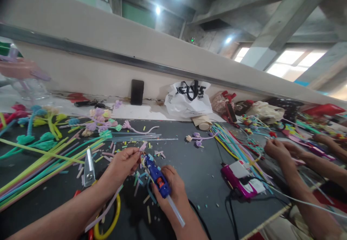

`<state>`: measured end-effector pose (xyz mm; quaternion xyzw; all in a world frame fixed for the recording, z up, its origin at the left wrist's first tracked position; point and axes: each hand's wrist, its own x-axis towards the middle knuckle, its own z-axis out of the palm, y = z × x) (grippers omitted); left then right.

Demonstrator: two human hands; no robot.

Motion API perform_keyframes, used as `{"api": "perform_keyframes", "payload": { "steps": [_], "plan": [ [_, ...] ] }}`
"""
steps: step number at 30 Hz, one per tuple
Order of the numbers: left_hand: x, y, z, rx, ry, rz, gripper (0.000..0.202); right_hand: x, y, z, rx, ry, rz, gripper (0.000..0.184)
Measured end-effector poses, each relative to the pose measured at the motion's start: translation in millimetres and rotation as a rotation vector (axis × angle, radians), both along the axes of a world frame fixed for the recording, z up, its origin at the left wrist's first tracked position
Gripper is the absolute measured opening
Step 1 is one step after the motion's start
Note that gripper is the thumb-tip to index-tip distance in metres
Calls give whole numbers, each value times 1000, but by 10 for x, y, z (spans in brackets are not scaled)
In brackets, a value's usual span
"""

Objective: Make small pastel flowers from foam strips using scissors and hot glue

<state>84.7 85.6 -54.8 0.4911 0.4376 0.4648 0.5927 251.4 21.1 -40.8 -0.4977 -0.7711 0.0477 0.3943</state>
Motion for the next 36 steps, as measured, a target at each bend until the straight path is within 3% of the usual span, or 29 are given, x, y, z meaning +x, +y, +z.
{"api": "perform_keyframes", "payload": {
  "steps": [6, 22, 30, 36],
  "plan": [
    [7, -13, 42, -27, -12, 8, 23, -3, -13, 10, -9, 6, -42, 3],
    [9, 2, 5, -47, -47, -10, 25, -12, 1, 23, 13, 5, -4, 9],
    [3, 5, 59, -101, -90, -17, 28, 13, 16, 15, -11, 25, 3, 7],
    [-82, -2, 95, -215, -349, -250, 26, 54, 9, 113, 24, 29, -141, 7]
  ]
}}
